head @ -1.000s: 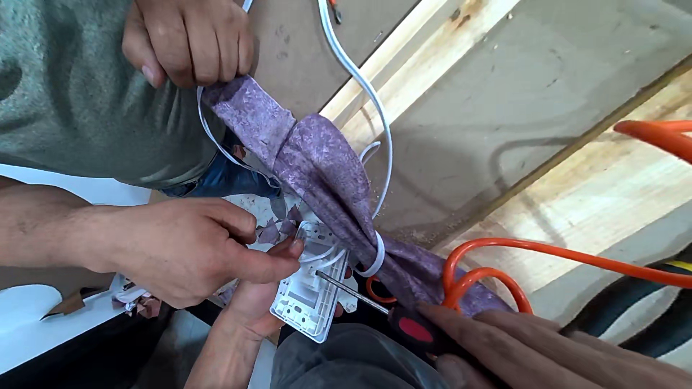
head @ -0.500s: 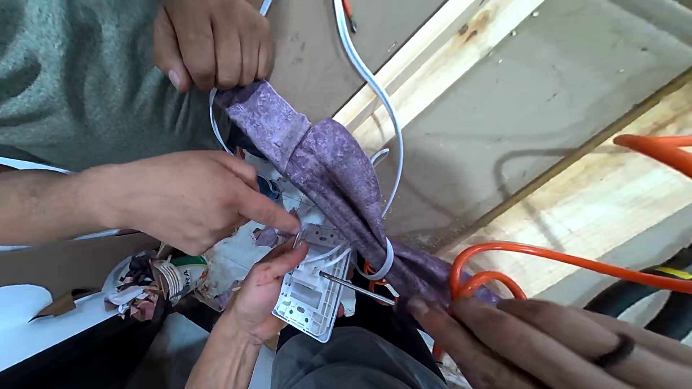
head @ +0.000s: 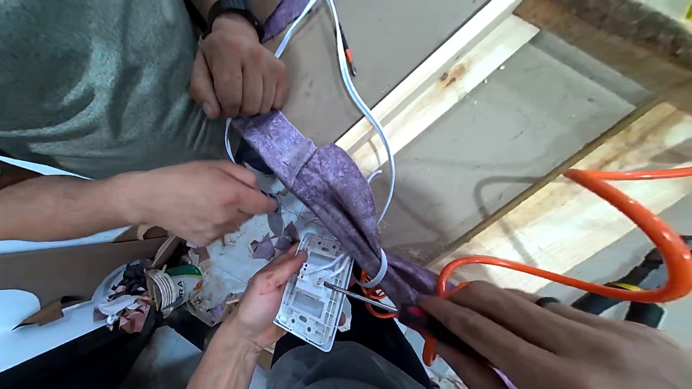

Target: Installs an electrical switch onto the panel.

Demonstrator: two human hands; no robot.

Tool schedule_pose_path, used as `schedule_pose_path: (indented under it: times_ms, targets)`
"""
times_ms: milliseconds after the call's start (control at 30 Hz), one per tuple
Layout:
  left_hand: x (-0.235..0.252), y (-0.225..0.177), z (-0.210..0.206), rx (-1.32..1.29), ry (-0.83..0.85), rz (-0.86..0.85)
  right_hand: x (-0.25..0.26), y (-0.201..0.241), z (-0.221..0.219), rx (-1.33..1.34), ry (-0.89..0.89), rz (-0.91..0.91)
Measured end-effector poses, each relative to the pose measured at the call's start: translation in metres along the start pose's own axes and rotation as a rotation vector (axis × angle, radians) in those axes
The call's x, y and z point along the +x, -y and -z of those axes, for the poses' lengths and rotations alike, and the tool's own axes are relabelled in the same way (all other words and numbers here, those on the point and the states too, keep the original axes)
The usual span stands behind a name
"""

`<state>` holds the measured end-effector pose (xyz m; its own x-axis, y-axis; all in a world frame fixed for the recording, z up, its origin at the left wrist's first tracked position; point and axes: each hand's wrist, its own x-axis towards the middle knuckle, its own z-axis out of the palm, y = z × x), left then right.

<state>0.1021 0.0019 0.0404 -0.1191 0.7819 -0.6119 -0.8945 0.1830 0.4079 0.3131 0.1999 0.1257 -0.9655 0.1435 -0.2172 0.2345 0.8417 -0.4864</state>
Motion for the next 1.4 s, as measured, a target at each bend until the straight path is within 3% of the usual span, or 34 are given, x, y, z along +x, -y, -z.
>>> schedule_pose_path:
  times_ms: [100,300,500,633,833,1033,1400]
  targets:
    - [-0.001,0.001,-0.002,0.034,-0.027,0.022,-0.001,-0.008,-0.002,0.027,-0.071,0.084]
    - [-0.003,0.0,-0.002,0.057,-0.038,0.03,0.006,-0.007,-0.004,-0.147,-0.039,0.071]
    - [-0.007,0.002,-0.004,0.029,-0.018,0.008,0.002,-0.002,-0.001,-0.078,-0.036,0.061]
    - [-0.007,0.003,-0.005,0.037,-0.033,0.006,0.001,0.008,-0.002,-0.237,-0.093,0.023]
    - [-0.008,0.003,-0.006,0.044,-0.064,0.017,0.001,0.004,0.005,-0.057,-0.032,0.095]
    - [-0.007,0.005,0.0,-0.002,-0.012,0.032,0.002,0.001,-0.006,-0.167,-0.112,0.085]
    - [-0.007,0.008,-0.002,-0.059,0.015,0.034,0.0,-0.002,-0.01,-0.131,-0.188,0.114]
